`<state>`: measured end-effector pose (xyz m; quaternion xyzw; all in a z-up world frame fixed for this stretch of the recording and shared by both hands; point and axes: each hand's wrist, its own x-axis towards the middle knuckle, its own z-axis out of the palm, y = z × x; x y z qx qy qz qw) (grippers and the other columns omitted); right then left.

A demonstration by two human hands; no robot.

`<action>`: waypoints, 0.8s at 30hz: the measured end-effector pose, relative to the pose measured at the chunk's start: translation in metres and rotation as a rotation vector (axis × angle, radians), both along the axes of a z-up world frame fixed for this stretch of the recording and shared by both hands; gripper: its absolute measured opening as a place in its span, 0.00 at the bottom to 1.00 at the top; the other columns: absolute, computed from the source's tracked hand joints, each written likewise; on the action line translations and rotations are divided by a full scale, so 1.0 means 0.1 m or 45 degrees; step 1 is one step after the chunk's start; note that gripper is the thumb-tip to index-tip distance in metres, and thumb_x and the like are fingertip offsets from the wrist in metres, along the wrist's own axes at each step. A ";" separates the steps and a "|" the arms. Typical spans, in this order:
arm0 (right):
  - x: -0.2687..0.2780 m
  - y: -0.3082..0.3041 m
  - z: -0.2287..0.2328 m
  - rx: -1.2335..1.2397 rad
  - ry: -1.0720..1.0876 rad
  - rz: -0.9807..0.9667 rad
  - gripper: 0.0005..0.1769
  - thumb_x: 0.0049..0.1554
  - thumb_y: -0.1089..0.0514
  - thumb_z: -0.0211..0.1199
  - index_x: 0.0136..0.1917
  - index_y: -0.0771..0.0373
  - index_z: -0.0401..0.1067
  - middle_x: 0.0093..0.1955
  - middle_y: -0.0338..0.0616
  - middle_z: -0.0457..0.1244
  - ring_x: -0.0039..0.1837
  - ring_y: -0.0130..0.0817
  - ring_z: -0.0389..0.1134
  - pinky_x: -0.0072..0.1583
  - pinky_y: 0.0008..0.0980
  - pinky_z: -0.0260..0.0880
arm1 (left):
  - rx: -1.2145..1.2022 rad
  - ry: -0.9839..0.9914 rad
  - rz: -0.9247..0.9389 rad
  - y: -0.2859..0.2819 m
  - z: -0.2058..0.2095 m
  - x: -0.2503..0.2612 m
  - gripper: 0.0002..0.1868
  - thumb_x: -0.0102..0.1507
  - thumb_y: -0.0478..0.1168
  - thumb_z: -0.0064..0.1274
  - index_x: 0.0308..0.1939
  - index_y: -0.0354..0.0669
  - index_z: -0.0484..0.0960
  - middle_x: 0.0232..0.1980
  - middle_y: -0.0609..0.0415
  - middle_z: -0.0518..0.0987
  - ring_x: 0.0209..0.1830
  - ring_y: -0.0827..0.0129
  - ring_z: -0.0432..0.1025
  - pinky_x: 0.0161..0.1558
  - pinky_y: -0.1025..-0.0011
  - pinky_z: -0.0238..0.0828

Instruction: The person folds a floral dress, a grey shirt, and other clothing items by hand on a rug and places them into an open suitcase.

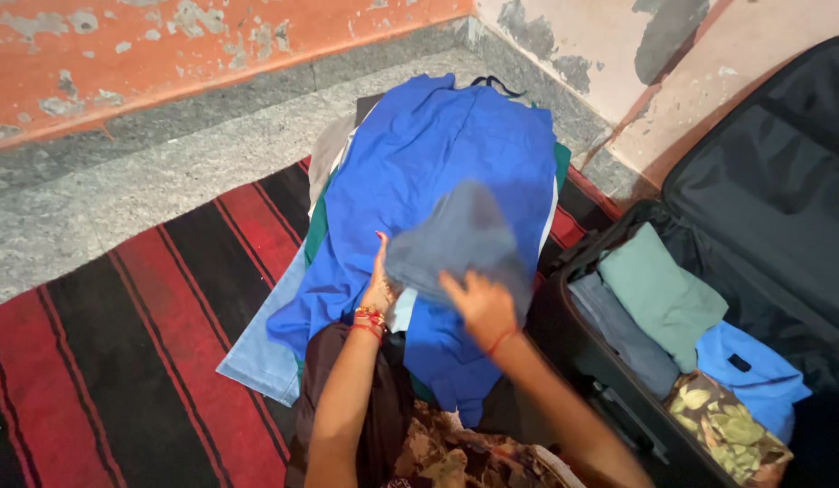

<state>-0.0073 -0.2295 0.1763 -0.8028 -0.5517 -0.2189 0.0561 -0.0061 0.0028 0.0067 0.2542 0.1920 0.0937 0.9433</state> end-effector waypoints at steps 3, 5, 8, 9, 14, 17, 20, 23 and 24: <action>-0.42 -0.17 -0.51 -0.308 0.332 -0.137 0.43 0.45 0.68 0.63 0.73 0.43 0.65 0.56 0.48 0.61 0.50 0.46 0.69 0.44 0.43 0.72 | 0.202 0.092 -0.027 0.10 -0.18 -0.02 0.45 0.63 0.75 0.40 0.65 0.40 0.74 0.62 0.47 0.79 0.60 0.61 0.75 0.58 0.60 0.74; -0.66 -0.33 -0.65 -0.161 0.386 -0.114 0.47 0.42 0.69 0.63 0.74 0.44 0.65 0.65 0.51 0.59 0.53 0.47 0.68 0.47 0.41 0.73 | 0.308 0.152 -0.034 0.18 -0.31 -0.03 0.40 0.63 0.70 0.45 0.62 0.41 0.78 0.58 0.49 0.80 0.56 0.64 0.75 0.57 0.63 0.74; -0.75 -0.50 -0.64 0.002 0.617 -0.072 0.45 0.41 0.66 0.65 0.72 0.45 0.65 0.71 0.49 0.57 0.61 0.49 0.64 0.56 0.44 0.70 | 0.528 0.161 0.008 0.30 -0.42 -0.06 0.28 0.63 0.60 0.55 0.57 0.43 0.82 0.52 0.51 0.81 0.50 0.68 0.76 0.53 0.67 0.72; -0.78 -0.55 -0.63 0.031 0.674 -0.047 0.44 0.41 0.65 0.66 0.72 0.46 0.66 0.71 0.50 0.56 0.61 0.50 0.63 0.56 0.44 0.68 | 0.678 0.108 0.042 0.31 -0.41 -0.07 0.26 0.64 0.57 0.56 0.56 0.41 0.83 0.53 0.54 0.82 0.51 0.72 0.76 0.54 0.72 0.70; -0.78 -0.75 -0.67 0.119 0.965 -0.051 0.38 0.43 0.60 0.70 0.69 0.48 0.70 0.75 0.44 0.56 0.56 0.50 0.61 0.61 0.42 0.65 | 1.348 0.272 0.074 0.28 0.02 -0.42 0.19 0.63 0.52 0.61 0.46 0.40 0.85 0.40 0.59 0.84 0.39 0.76 0.74 0.44 0.77 0.71; -0.75 -0.77 -0.76 0.362 0.906 0.093 0.31 0.46 0.56 0.73 0.65 0.54 0.73 0.73 0.48 0.58 0.63 0.53 0.62 0.63 0.45 0.62 | 1.599 0.387 -0.048 0.36 0.38 -0.75 0.20 0.57 0.52 0.68 0.38 0.39 0.82 0.31 0.59 0.80 0.31 0.73 0.71 0.36 0.72 0.69; -0.74 -0.69 -0.81 0.451 0.962 -0.017 0.26 0.49 0.50 0.73 0.61 0.54 0.75 0.69 0.46 0.62 0.64 0.51 0.63 0.65 0.43 0.64 | 1.599 0.367 -0.364 0.43 0.63 -1.05 0.26 0.48 0.55 0.74 0.36 0.41 0.79 0.28 0.59 0.75 0.28 0.71 0.69 0.32 0.68 0.67; -0.73 -0.50 -0.73 0.475 0.887 0.008 0.25 0.49 0.49 0.73 0.59 0.55 0.76 0.64 0.44 0.63 0.63 0.51 0.63 0.65 0.43 0.64 | 1.991 0.459 -0.471 0.37 0.86 -1.18 0.32 0.40 0.57 0.77 0.37 0.45 0.79 0.28 0.57 0.77 0.30 0.67 0.71 0.35 0.64 0.68; -0.74 -0.42 -0.69 0.454 0.844 0.008 0.26 0.48 0.48 0.74 0.58 0.55 0.76 0.62 0.45 0.63 0.62 0.50 0.63 0.63 0.44 0.64 | 2.082 0.492 -0.454 0.31 0.92 -1.20 0.34 0.39 0.56 0.78 0.38 0.44 0.78 0.29 0.54 0.78 0.31 0.63 0.73 0.36 0.62 0.69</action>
